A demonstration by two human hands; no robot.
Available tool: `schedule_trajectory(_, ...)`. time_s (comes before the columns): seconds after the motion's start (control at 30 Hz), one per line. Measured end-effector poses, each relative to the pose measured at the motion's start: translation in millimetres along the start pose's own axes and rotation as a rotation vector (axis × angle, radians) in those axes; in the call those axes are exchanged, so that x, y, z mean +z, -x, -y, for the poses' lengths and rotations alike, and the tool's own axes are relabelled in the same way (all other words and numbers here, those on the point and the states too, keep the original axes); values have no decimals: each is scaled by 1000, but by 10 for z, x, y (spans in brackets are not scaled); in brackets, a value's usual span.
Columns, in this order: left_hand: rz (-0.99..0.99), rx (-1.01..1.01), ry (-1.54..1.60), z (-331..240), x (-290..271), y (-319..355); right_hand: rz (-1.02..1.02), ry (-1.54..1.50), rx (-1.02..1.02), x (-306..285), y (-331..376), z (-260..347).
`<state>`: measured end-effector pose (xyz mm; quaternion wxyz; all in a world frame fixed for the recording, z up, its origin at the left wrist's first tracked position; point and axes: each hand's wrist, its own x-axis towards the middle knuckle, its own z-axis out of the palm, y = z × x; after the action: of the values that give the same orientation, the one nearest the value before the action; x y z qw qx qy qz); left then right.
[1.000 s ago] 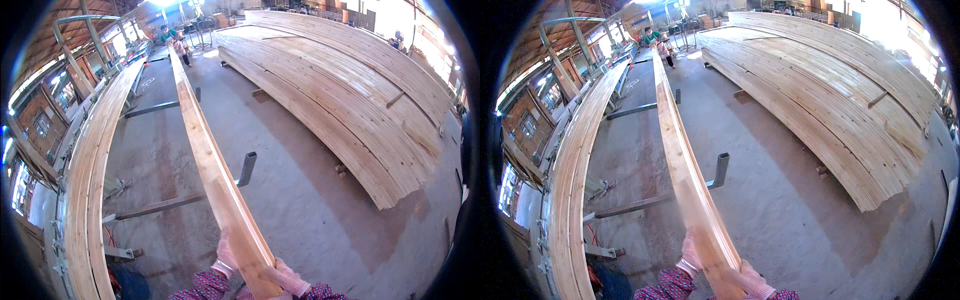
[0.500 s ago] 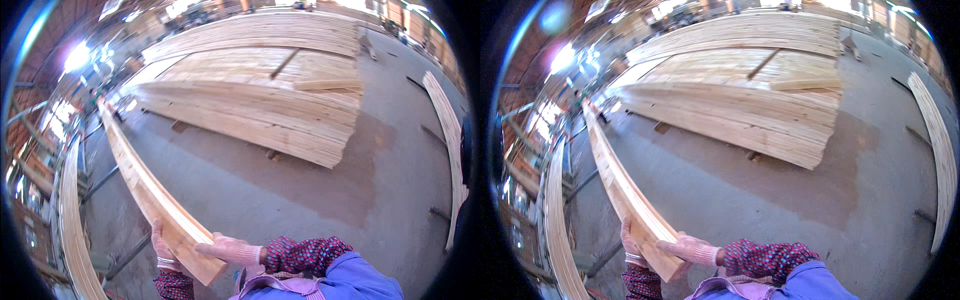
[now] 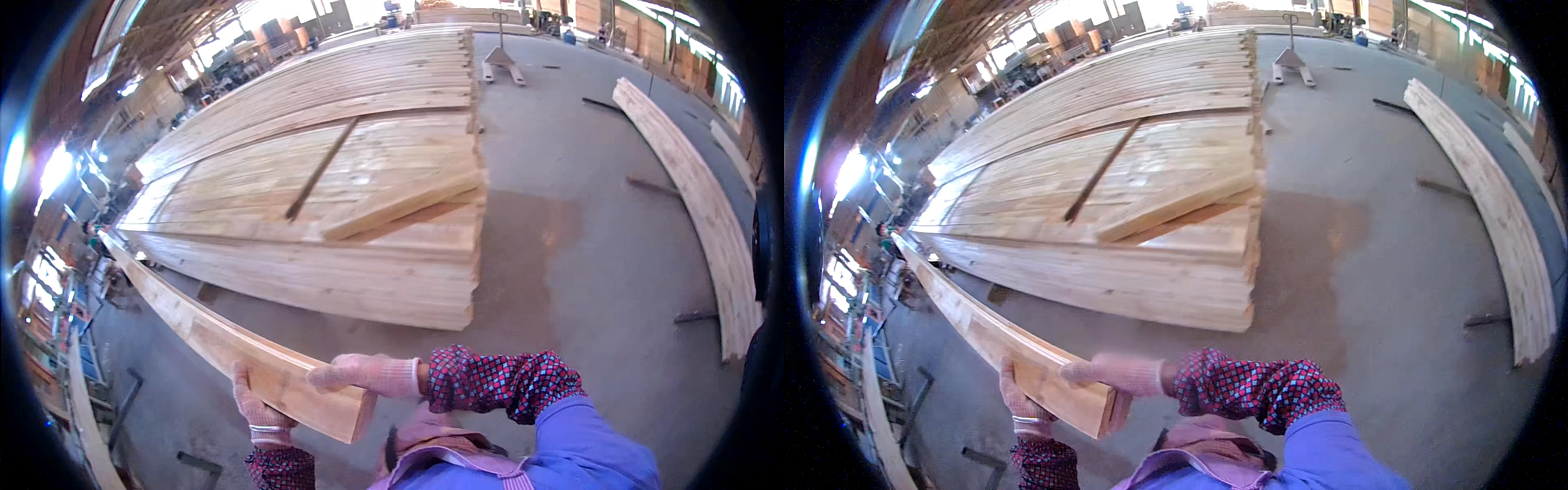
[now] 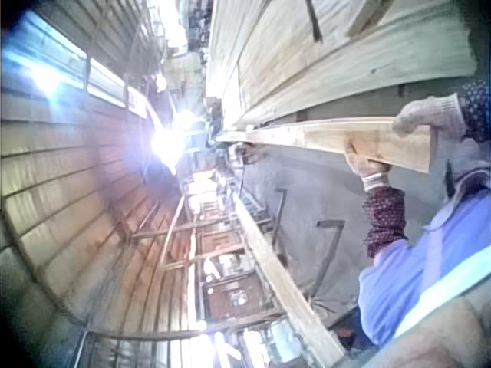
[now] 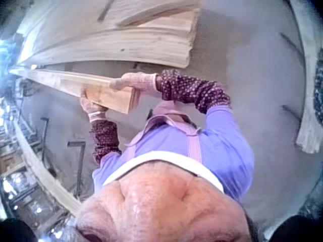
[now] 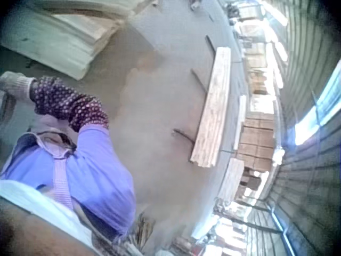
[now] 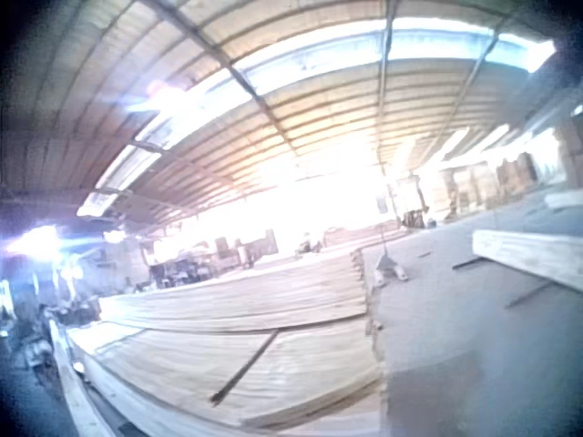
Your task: The person picks up long wooden boards from a large stack, carries them a short distance, and places them onto metal support rails one by one.
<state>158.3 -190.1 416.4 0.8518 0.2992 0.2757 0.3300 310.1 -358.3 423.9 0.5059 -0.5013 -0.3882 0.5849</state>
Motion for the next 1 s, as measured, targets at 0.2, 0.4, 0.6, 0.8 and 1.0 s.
schedule_trajectory(0.2,28,-28,29,825,1155,-563,-10,26,-5,-1466,499,364)
schedule_trajectory(0.4,85,60,-6,1377,2292,-1271,75,-182,-30,-2977,730,755)
schedule_trajectory(0.6,-11,85,-58,1765,2891,-1869,171,-77,69,-3928,778,948)
schedule_trajectory(0.8,-102,140,-129,2548,3759,-2682,124,-120,0,-5193,565,906)
schedule_trajectory(1.0,-74,98,-55,3120,4657,-3803,14,148,-66,-6724,456,1235)
